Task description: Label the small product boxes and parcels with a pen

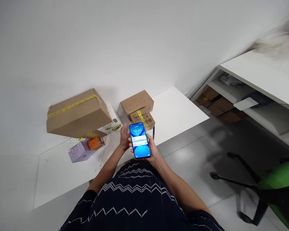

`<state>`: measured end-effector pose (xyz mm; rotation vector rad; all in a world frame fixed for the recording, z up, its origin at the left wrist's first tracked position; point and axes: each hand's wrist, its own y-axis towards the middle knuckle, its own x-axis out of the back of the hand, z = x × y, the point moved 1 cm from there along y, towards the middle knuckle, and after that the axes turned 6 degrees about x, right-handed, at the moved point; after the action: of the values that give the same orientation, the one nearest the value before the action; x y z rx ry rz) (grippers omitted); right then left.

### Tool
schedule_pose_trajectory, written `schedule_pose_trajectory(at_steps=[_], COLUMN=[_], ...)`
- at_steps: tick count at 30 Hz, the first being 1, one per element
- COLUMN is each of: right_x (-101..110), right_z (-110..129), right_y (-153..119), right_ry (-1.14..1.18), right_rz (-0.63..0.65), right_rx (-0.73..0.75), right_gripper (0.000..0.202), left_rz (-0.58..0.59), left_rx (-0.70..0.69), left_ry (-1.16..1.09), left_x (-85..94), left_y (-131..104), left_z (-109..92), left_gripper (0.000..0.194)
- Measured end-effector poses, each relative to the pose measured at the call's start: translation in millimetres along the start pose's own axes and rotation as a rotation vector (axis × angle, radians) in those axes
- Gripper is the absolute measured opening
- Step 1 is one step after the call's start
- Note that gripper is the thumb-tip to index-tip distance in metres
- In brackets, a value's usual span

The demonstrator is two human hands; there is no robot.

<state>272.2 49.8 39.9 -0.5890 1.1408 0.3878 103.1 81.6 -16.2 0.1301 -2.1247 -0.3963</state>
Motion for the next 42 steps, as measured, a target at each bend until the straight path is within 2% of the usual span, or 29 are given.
schedule_pose_trajectory(at_steps=[2,5,7,8,9,10,12,14,16,19,21,24,27,30,33,35,36,37,39,40,42], right_x=[-2,-15,-30,-39,-48,-58,-74,-83,-84,-71,-57,-33,-6,15,16,3,-8,-20,-48,-61,-82], right_z=[0,5,11,14,16,18,18,13,7,5,14,40,64,77,78,71,66,58,37,27,8], right_y=[7,25,45,57,70,83,110,132,147,159,163,164,168,171,171,172,175,179,190,195,199], right_ry=[-0.026,-0.086,-0.116,-0.125,-0.132,-0.138,-0.152,-0.165,-0.183,-0.320,-0.598,-1.303,-1.906,-2.140,-2.162,-2.145,-2.134,-2.108,-1.981,-1.877,-1.624], right_rz=[0.009,0.056,0.097,0.115,0.131,0.141,0.150,0.144,0.131,0.011,-0.183,-0.526,-0.830,-0.908,-0.920,-0.855,-0.757,-0.601,-0.167,-0.026,0.097], right_rx=[0.049,0.123,0.181,0.212,0.234,0.252,0.266,0.277,0.285,0.321,0.397,0.506,0.426,0.332,0.294,0.336,0.384,0.450,0.550,0.581,0.566], right_gripper=[0.059,0.053,0.051,0.050,0.049,0.047,0.043,0.040,0.042,0.047,0.052,0.060,0.064,0.065,0.063,0.062,0.062,0.062,0.068,0.074,0.078], left_rz=[-0.212,-0.640,-0.942,-1.049,-1.087,-1.076,-0.959,-0.801,-0.675,-0.598,-0.572,-0.515,-0.483,-0.469,-0.478,-0.494,-0.506,-0.519,-0.534,-0.531,-0.511], left_rx=[0.026,0.203,0.364,0.426,0.476,0.527,0.613,0.638,0.622,0.631,0.653,0.635,0.601,0.595,0.622,0.661,0.682,0.696,0.701,0.694,0.658], left_ry=[0.026,-0.001,-0.111,-0.187,-0.273,-0.363,-0.548,-0.714,-0.836,-0.924,-0.943,-0.938,-0.920,-0.924,-0.958,-0.991,-1.004,-1.013,-1.016,-1.011,-1.004], left_x=[34.8,107.7,156.9,177.9,195.3,209.0,225.1,228.9,225.1,216.0,211.7,208.5,206.2,202.9,199.1,196.1,194.5,192.9,190.5,190.1,193.0], left_y=[-16,-41,-48,-47,-44,-39,-25,-11,-1,4,1,-5,-10,-11,-8,-4,-2,1,6,9,11], left_z=[25,70,98,111,121,130,143,152,158,167,170,171,169,172,182,190,194,198,201,200,191], left_gripper=[0.032,0.020,0.024,0.028,0.031,0.033,0.038,0.044,0.052,0.060,0.060,0.058,0.058,0.059,0.062,0.063,0.064,0.064,0.067,0.069,0.074])
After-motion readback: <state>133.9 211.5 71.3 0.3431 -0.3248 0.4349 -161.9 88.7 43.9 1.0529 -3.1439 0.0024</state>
